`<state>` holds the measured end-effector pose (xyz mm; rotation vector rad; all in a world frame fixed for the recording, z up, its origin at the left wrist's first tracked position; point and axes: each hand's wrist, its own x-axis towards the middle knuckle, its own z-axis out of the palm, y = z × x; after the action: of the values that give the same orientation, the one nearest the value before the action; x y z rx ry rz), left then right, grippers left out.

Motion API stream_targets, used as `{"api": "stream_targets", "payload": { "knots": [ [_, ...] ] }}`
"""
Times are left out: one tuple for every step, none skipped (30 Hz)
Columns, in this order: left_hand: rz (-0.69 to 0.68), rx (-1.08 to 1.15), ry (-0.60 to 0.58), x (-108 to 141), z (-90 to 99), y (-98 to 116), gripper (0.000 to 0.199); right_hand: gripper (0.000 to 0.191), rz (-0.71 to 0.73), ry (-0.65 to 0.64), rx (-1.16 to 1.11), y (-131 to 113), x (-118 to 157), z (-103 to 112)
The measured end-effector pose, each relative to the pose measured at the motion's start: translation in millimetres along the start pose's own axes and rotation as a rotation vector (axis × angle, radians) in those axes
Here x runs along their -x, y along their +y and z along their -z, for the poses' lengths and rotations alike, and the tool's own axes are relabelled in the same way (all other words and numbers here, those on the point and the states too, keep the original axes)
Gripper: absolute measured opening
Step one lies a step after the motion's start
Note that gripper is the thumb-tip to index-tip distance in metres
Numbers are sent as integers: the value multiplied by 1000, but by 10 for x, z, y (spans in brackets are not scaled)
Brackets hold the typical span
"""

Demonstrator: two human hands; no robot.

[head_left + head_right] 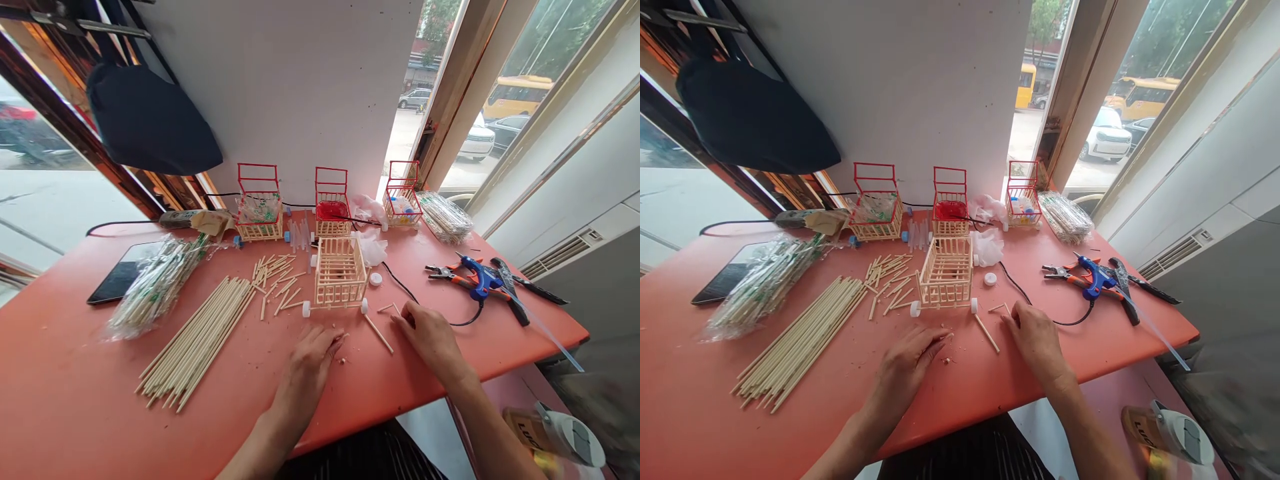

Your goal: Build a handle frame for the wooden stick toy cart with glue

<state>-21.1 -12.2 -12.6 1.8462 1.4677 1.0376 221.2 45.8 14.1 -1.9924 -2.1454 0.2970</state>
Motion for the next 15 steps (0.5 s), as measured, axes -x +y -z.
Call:
{"api": "stream_targets", "payload": {
  "knots": [
    [-1, 11, 1, 0, 4, 6, 22, 25, -3, -4, -7, -3, -4, 4],
    [3, 24, 6, -1, 9, 15, 21, 25, -3, -8, -17, -1, -5, 10],
    [12, 39, 17, -2, 16, 26, 20, 25, -2, -9, -26, 7, -2, 16],
    [29, 61, 31, -5, 25, 39, 18, 25, -1, -6, -31, 22, 5, 24],
    [53, 93, 40, -9, 36, 54, 17, 24, 0, 3, -30, 43, 18, 33],
    [84, 140, 41, -13, 48, 70, 17, 23, 4, 21, -28, 67, 37, 42],
    [121, 204, 26, -19, 60, 86, 17, 22, 13, 49, -31, 92, 64, 51],
    [161, 286, -8, -26, 70, 103, 17, 23, 31, 84, -47, 112, 99, 60],
    [200, 379, -56, -33, 77, 119, 19, 24, 54, 119, -78, 125, 142, 68],
    [233, 477, -111, -41, 79, 137, 21, 27, 87, 144, -126, 127, 191, 75],
    [259, 567, -164, -51, 75, 156, 24, 30, 126, 153, -184, 118, 246, 81],
    [278, 638, -211, -64, 65, 178, 27, 34, 162, 141, -244, 101, 302, 86],
    [290, 685, -252, -80, 49, 203, 31, 37, 197, 109, -298, 80, 356, 92],
    [297, 713, -286, -99, 28, 233, 34, 41, 221, 74, -337, 62, 404, 101],
    [300, 725, -319, -121, 4, 266, 36, 44, 233, 50, -369, 58, 440, 113]
  ]
}}
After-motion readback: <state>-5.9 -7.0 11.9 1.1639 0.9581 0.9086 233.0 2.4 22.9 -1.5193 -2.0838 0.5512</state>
